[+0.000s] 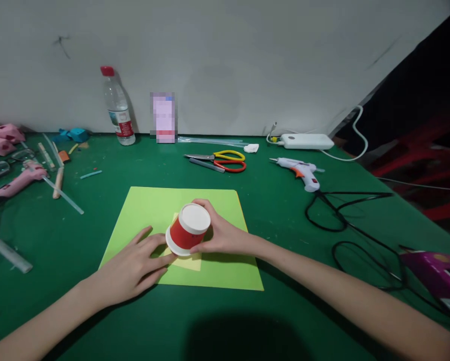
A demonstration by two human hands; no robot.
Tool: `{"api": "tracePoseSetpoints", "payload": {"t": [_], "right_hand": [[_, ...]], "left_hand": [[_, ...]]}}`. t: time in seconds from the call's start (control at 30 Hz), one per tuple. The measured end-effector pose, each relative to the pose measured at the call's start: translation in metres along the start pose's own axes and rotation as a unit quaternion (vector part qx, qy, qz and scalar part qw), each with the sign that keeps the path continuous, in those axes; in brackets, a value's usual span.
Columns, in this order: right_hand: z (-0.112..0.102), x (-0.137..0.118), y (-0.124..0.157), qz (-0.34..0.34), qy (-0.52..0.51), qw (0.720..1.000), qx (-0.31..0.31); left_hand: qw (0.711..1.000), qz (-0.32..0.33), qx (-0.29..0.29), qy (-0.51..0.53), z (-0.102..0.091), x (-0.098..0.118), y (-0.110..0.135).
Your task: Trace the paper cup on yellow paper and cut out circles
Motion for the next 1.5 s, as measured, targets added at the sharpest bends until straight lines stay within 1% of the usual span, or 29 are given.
{"api": "tracePoseSetpoints", "payload": {"t": [0.1, 0.23, 0.3, 0.5, 0.63, 0.8, 0.87, 0.97, 1.0, 1.03, 1.07, 1.13, 1.23, 1.3, 1.43, 1.5], "right_hand": [[0.001, 0.003, 0.002, -0.006, 0.020, 1.000, -0.006], [0.000, 0.004, 0.006, -0.011, 0.048, 0.999, -0.005], [-0.001, 0.007, 0.006, -0.010, 0.053, 0.999, -0.001], [0.001, 0.016, 0.002, -0.012, 0.043, 0.999, 0.024], [0.002, 0.016, 0.002, -0.014, 0.040, 0.999, 0.034], [0.001, 0.015, 0.003, -0.019, 0.041, 0.998, 0.036], [0.001, 0.016, 0.002, -0.021, 0.041, 0.998, 0.039], [0.000, 0.016, 0.001, -0.023, 0.043, 0.998, 0.048], [-0.001, 0.016, 0.001, -0.023, 0.043, 0.998, 0.051], [-0.001, 0.015, 0.001, -0.023, 0.043, 0.997, 0.052], [-0.001, 0.014, 0.002, -0.024, 0.043, 0.997, 0.052], [0.000, 0.011, 0.003, -0.026, 0.043, 0.998, 0.049], [0.000, 0.007, 0.005, -0.031, 0.043, 0.997, 0.047], [-0.001, 0.006, 0.006, -0.033, 0.044, 0.997, 0.050], [-0.001, 0.007, 0.004, -0.028, 0.046, 0.997, 0.050], [-0.003, 0.008, 0.004, -0.027, 0.046, 0.998, 0.040]], "left_hand": [[1.000, 0.007, 0.007, -0.008, 0.002, -0.001, 0.004], [0.999, 0.001, 0.051, -0.006, 0.002, -0.001, 0.007], [0.998, -0.006, 0.062, -0.003, 0.001, -0.001, 0.007], [0.999, 0.001, 0.040, 0.004, 0.001, -0.003, 0.003], [1.000, 0.004, 0.025, -0.003, 0.000, -0.003, 0.003], [0.999, -0.001, 0.041, 0.000, -0.002, -0.003, 0.003], [0.997, -0.009, 0.077, -0.002, -0.007, -0.004, 0.003], [0.982, -0.019, 0.184, -0.030, -0.027, -0.006, 0.001], [0.976, -0.022, 0.214, -0.041, -0.034, -0.006, -0.001], [0.971, -0.025, 0.231, -0.051, -0.040, -0.007, -0.005], [0.970, -0.025, 0.233, -0.057, -0.045, -0.007, -0.011], [0.976, -0.003, 0.205, -0.068, -0.050, -0.006, -0.026], [0.985, 0.035, 0.150, -0.075, -0.048, -0.004, -0.043], [0.988, 0.040, 0.135, -0.059, -0.042, -0.004, -0.047], [0.990, 0.040, 0.132, -0.019, -0.029, -0.006, -0.047], [0.990, 0.043, 0.130, -0.010, -0.025, -0.007, -0.046]]}}
Point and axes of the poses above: each hand's wrist, its own y-axis away from the middle knuckle, its own z-axis out of the palm, x = y × z, the point moved 6 cm from there along -y, towards the middle knuckle, and after that the axes turned 15 degrees about z, right-handed, at the moved point
